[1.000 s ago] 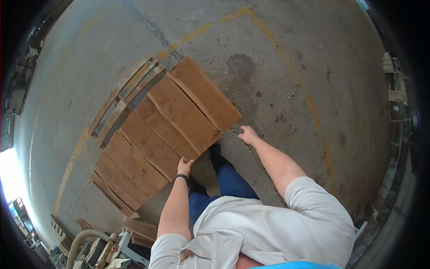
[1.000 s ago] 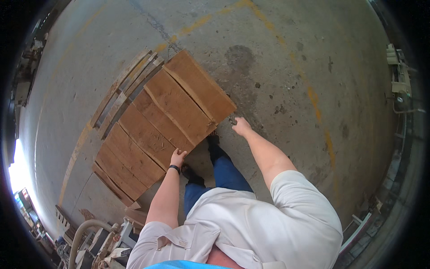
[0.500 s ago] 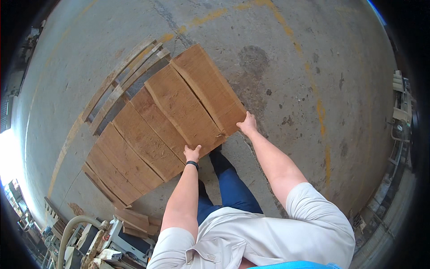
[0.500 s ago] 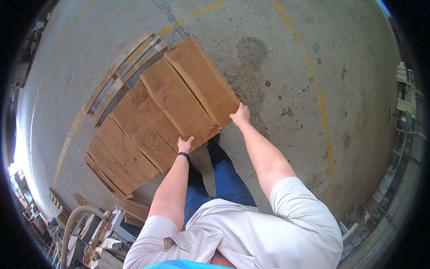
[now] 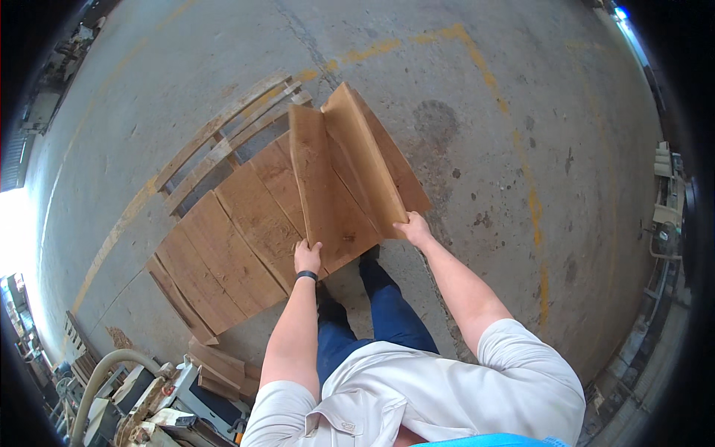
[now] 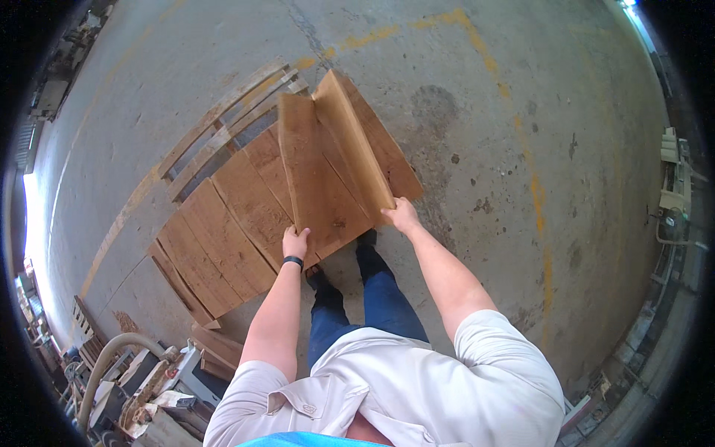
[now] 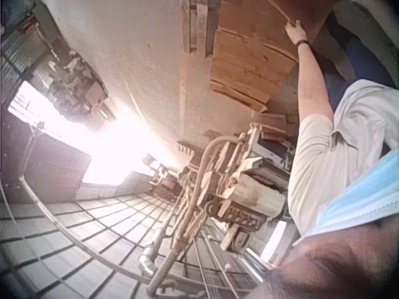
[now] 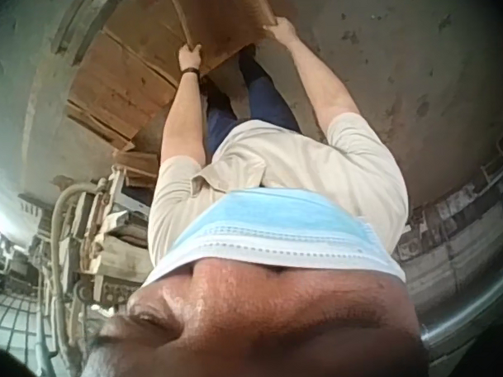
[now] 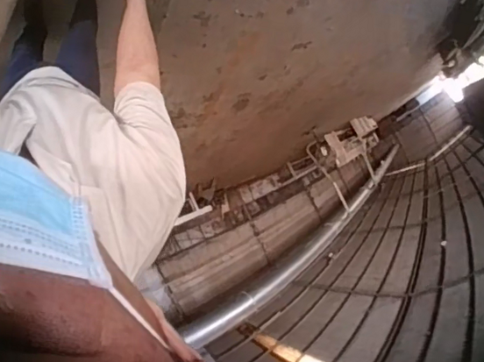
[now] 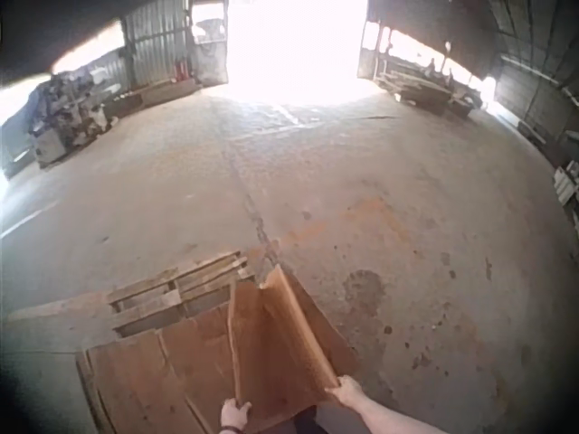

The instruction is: The person repeatedly picks up wooden boards from a pallet by hand and feeds them into a woodworking machine.

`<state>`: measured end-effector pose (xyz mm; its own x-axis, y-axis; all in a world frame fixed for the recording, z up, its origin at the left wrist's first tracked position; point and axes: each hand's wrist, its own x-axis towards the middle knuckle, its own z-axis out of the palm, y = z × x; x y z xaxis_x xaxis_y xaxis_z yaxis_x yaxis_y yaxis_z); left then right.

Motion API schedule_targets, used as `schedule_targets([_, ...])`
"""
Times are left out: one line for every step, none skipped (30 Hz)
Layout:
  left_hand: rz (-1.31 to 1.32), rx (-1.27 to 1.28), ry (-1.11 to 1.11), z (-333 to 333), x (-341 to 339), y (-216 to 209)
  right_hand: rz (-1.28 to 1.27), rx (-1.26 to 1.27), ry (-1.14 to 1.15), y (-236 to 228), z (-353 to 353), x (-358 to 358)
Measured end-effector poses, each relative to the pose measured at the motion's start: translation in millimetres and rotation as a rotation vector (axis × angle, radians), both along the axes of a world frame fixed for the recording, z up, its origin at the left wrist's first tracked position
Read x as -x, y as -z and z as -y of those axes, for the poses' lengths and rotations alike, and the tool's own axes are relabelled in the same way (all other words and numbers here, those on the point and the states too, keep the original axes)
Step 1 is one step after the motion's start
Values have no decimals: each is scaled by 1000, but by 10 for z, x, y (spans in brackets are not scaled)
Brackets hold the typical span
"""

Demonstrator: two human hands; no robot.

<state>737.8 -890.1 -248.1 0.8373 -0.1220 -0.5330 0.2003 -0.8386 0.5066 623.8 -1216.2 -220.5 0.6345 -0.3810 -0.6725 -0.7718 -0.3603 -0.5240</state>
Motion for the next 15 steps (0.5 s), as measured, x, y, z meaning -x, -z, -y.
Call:
schedule_targets([10, 10, -2, -55, -63, -225, 76, 180, -12, -108, -37, 40])
schedule_targets([48, -75, 46, -97, -108, -478, 84, 197, -8, -215, -33, 128])
schedule_targets([93, -168, 84, -216, -147, -681, 92, 278, 12, -327, -53, 191])
schedule_targets([115, -164, 73, -412, -177, -819, 107, 354, 28, -447, -106, 226])
schedule_targets([192, -245, 142, -642, -190, -918, 118, 381, 32, -568, -160, 290])
schedule_targets([268, -325, 212, -872, -187, -1012, 127, 409, 37, -698, -218, 390])
schedule_targets([289, -319, 200, -1127, -168, -1099, 131, 442, 14, -821, -284, 508])
schedule_targets([315, -349, 235, -1390, -132, -1157, 134, 476, -9, -919, -348, 652])
schedule_targets([341, -375, 272, -1603, -84, -1201, 110, 500, -23, -983, -389, 844])
schedule_targets([360, -366, 262, -1823, -16, -1244, 87, 522, -39, -1042, -462, 1043])
schedule_targets([355, -390, 261, -2075, 66, -1288, 59, 514, -9, -1119, -590, 1206])
schedule_targets([351, -411, 261, -2288, 148, -1336, 31, 509, 22, -1192, -705, 1389])
schedule_targets([367, -395, 257, -2437, 222, -1382, -5, 500, 41, -1215, -752, 1658])
schedule_targets([338, -384, 241, -2619, 307, -1430, -39, 485, 51, -1213, -864, 1858])
schedule_targets([307, -392, 213, -2872, 401, -1488, -96, 429, 92, -1314, -1100, 1934])
